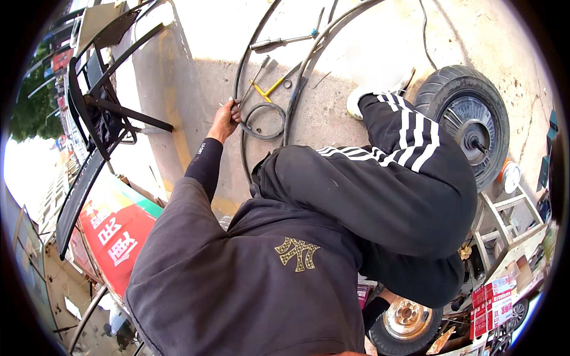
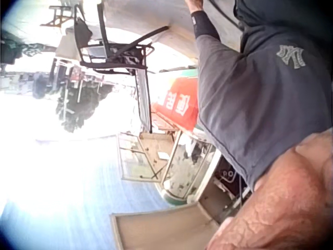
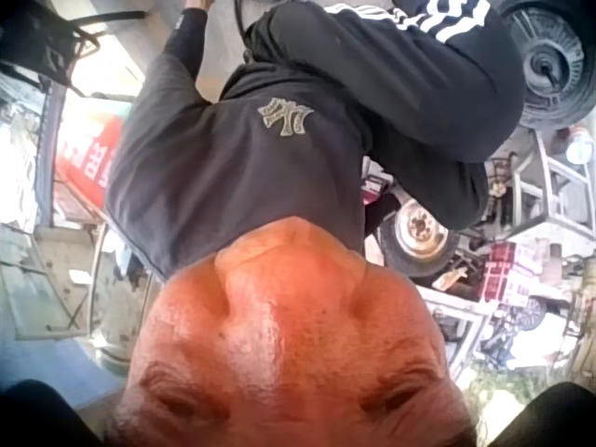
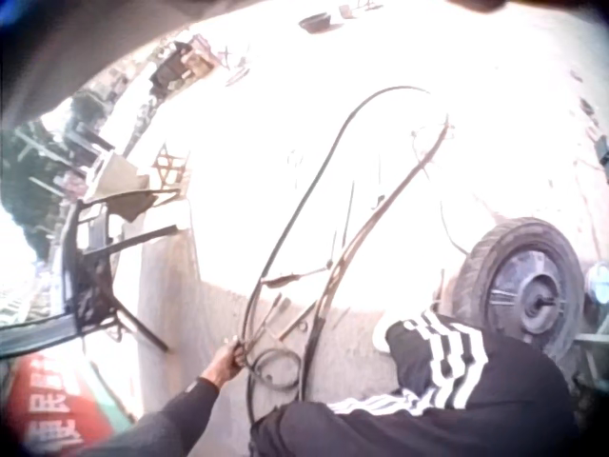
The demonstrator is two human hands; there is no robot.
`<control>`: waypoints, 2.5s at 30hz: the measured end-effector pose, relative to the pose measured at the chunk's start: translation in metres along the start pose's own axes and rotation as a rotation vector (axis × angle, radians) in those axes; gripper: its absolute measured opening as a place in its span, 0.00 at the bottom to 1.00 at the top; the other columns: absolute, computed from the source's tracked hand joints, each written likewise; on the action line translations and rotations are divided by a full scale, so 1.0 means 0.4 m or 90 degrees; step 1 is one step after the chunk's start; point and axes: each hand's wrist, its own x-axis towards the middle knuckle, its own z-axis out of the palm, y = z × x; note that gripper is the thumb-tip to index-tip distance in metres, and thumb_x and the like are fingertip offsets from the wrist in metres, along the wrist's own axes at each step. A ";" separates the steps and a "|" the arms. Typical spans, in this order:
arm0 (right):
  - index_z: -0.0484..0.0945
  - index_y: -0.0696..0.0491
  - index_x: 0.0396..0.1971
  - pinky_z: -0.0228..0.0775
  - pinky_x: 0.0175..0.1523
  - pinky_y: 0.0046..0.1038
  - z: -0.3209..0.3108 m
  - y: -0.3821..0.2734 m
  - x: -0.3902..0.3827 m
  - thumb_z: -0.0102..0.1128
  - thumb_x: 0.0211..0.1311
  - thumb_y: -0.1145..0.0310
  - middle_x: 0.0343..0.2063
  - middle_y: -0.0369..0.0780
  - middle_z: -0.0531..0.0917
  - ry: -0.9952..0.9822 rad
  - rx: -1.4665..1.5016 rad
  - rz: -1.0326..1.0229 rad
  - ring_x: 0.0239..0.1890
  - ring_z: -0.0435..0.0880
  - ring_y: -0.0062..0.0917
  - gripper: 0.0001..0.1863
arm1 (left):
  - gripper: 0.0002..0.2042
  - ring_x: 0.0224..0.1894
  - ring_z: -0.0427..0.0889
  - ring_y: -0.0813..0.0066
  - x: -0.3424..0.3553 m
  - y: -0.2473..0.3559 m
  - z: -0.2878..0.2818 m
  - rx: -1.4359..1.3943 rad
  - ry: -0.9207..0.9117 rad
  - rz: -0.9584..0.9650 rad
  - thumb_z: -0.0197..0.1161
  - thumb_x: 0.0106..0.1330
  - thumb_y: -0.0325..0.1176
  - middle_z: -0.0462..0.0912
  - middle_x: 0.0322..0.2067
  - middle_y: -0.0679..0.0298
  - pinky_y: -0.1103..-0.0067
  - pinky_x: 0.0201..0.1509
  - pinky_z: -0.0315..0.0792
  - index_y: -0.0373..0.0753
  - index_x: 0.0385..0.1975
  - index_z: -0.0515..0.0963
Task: The person sits on the ground and uses a power drill to remove a metal band from a tire. They then use a hammer and a metal rod to tap and adjust the tire's rim and inner components.
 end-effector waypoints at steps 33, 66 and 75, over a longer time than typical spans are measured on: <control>0.72 0.55 0.35 0.75 0.33 0.46 0.462 0.354 -0.150 0.61 0.62 0.60 0.28 0.48 0.83 0.151 -0.055 0.105 0.28 0.83 0.48 0.13 | 0.12 0.29 0.73 0.81 -0.705 -0.881 1.599 1.114 -0.890 -0.163 0.54 0.76 0.40 0.75 0.31 0.68 0.84 0.33 0.72 0.36 0.39 0.74; 0.75 0.57 0.37 0.78 0.37 0.39 0.540 0.027 0.204 0.54 0.58 0.74 0.32 0.46 0.82 0.233 0.180 -0.144 0.35 0.85 0.42 0.08 | 0.36 0.74 0.54 0.60 -0.506 -1.236 1.569 1.183 -1.095 -0.008 0.31 0.74 0.62 0.62 0.70 0.54 0.67 0.76 0.43 0.40 0.68 0.65; 0.73 0.60 0.34 0.80 0.32 0.40 0.603 -0.051 0.281 0.49 0.60 0.73 0.32 0.54 0.83 0.118 0.037 -0.068 0.28 0.87 0.44 0.07 | 0.27 0.59 0.78 0.67 -0.750 -0.728 1.594 0.999 -1.055 0.114 0.44 0.77 0.51 0.80 0.55 0.56 0.74 0.67 0.64 0.33 0.58 0.75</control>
